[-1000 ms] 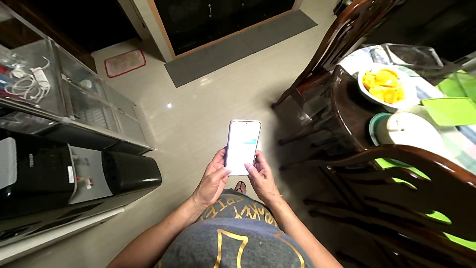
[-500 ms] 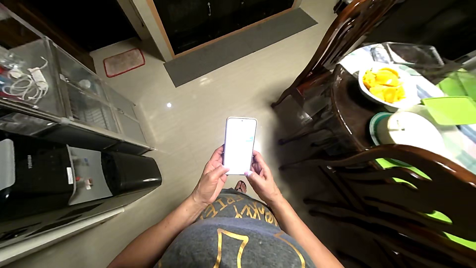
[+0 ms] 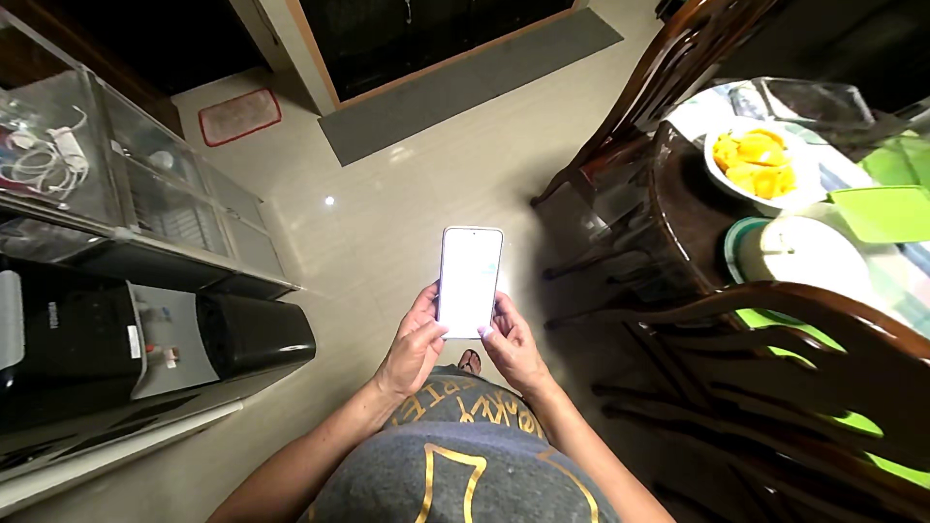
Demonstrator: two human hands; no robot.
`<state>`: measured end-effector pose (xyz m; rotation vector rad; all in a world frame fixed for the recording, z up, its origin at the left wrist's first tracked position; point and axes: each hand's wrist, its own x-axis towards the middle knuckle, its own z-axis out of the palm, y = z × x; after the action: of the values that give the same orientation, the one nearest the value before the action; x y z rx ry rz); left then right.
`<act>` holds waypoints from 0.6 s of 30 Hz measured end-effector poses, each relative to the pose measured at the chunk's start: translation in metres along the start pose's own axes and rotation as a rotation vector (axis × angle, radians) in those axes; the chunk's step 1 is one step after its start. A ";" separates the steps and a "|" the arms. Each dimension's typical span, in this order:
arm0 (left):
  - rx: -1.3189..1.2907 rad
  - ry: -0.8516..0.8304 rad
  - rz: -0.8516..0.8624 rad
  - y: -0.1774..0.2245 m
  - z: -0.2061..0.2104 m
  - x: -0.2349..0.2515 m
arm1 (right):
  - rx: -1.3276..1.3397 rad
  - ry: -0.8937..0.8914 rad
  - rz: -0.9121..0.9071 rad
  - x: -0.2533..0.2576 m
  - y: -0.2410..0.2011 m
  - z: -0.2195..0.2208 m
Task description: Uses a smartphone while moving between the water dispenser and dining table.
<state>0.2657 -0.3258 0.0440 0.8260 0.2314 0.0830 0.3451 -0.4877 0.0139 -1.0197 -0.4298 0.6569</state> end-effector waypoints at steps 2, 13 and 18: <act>0.014 -0.011 0.003 0.000 0.001 0.000 | -0.028 0.012 -0.007 0.000 0.000 0.000; 0.056 0.006 0.023 -0.002 0.003 0.003 | -0.072 0.024 -0.035 0.003 0.002 -0.001; 0.045 0.039 -0.001 0.000 0.003 0.004 | 0.094 0.032 0.034 0.006 0.001 -0.001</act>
<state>0.2705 -0.3270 0.0455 0.8694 0.2707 0.0934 0.3495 -0.4842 0.0131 -0.9490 -0.3506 0.6841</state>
